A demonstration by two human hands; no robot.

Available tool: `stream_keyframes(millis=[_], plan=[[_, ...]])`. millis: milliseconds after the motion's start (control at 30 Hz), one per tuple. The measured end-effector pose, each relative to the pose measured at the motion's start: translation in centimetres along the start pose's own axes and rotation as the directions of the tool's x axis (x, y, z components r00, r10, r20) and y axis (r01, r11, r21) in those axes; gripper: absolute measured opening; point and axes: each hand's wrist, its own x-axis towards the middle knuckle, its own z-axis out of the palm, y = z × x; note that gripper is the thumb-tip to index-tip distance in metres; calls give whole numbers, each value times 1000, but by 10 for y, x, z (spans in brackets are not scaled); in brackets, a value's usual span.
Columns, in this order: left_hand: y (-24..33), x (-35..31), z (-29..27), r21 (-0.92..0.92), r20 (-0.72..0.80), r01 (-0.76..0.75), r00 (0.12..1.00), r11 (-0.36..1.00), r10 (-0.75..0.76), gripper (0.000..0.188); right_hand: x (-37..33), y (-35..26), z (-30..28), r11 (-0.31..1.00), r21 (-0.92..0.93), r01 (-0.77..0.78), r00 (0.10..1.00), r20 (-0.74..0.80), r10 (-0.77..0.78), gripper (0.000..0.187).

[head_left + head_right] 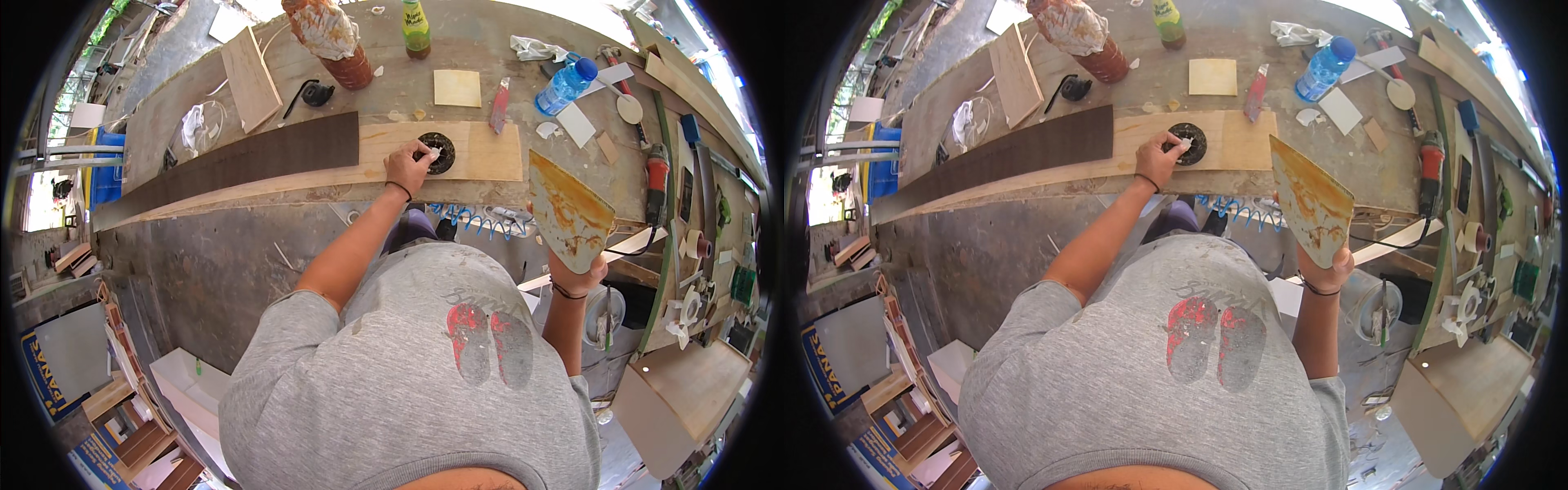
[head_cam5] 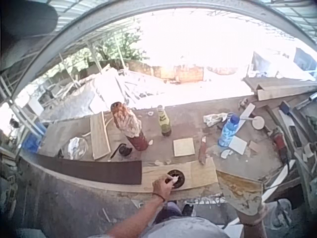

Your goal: The person trims a piece of wood with a utility knife and then applies glue to a small circular wooden piece using a scraper.

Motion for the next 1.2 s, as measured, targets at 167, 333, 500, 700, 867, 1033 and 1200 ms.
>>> stream_keyframes(millis=[167,333,500,700,867,1033,1200], plan=[[-5,5,2,65,85,85,992,994,-90,18,-1,2,2,1000,-1,8,1000,-11,-8,85],[-5,5,7,205,100,49,993,978,-70,16,-1,1,3,1000,8,6,1000,1,-6,86],[-13,3,14,271,91,-169,984,948,150,14,-2,3,0,1000,-17,11,999,36,-11,77],[-6,6,7,208,-29,-341,935,917,354,9,-2,2,0,999,6,39,998,41,-39,76],[-2,8,-2,77,0,-232,973,970,232,17,-4,0,-5,999,-18,27,999,20,-27,76],[-9,11,1,139,-123,-284,946,949,301,16,-3,3,-10,999,-14,30,1000,10,-30,77],[-7,16,7,71,-138,-123,982,990,132,13,3,3,-8,1000,-17,21,999,42,-20,77]])
